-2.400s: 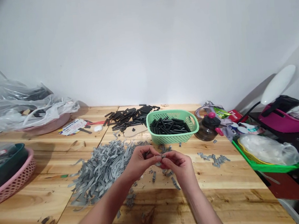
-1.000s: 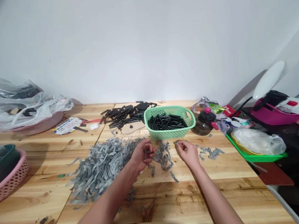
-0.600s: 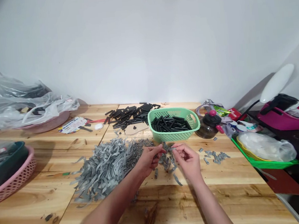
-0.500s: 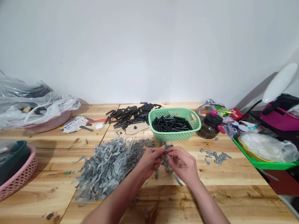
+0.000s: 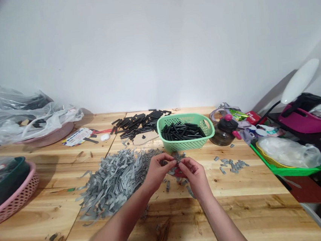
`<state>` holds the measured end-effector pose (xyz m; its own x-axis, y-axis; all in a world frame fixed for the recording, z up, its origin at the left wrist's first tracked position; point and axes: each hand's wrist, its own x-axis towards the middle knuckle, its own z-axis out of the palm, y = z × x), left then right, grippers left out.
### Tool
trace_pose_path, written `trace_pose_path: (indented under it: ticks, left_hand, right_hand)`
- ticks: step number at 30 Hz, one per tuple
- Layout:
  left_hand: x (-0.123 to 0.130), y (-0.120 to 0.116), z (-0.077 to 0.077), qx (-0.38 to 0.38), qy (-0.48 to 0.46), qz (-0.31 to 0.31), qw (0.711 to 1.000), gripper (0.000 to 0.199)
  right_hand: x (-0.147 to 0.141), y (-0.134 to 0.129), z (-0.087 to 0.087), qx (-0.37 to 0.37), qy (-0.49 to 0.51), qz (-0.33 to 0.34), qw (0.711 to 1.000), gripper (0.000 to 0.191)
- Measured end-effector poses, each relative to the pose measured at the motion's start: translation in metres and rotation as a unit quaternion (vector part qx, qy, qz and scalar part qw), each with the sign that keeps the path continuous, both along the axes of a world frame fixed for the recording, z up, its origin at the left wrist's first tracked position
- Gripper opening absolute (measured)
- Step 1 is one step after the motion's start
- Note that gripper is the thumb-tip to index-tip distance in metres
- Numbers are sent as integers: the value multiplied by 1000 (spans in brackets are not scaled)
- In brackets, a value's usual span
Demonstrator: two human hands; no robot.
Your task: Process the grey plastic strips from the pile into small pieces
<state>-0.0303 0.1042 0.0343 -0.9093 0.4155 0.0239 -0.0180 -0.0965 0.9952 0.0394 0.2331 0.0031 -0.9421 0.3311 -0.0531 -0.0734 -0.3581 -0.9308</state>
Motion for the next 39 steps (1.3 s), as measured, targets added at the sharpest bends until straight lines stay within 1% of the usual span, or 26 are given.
trace_pose_path:
  ticks: [2, 5, 12, 15, 19, 24, 29, 33, 39]
  left_hand:
    - [0, 0, -1, -20, 7, -1, 1000, 15]
    - [1, 1, -2, -18, 8, -12, 1000, 18]
    - [1, 0, -1, -11, -2, -27, 1000, 21]
    - [1, -2, 1, -10, 14, -48, 999, 24]
    - [1, -5, 3, -31, 55, -71, 995, 27]
    - [4, -4, 1, -41, 86, -58, 994, 24]
    - [7, -4, 7, -32, 97, -48, 994, 21]
    - [8, -5, 9, -18, 84, -56, 995, 20]
    - [9, -4, 6, 6, 84, -58, 995, 22]
  right_hand:
    - [0, 0, 0, 2, -1, -7, 1000, 28]
    - [0, 0, 1, 0, -3, -22, 1000, 27]
    - [0, -3, 4, -48, -12, -37, 998, 32]
    - [0, -2, 6, -45, -13, -30, 998, 30]
    - [2, -2, 9, -52, -10, -31, 998, 28]
    - [4, -3, 11, -57, -1, -33, 998, 27]
    - [5, -4, 12, -47, 6, -29, 998, 28]
    - [5, -5, 14, -48, 14, -29, 998, 27]
    - [7, -6, 11, -17, 34, -28, 999, 22]
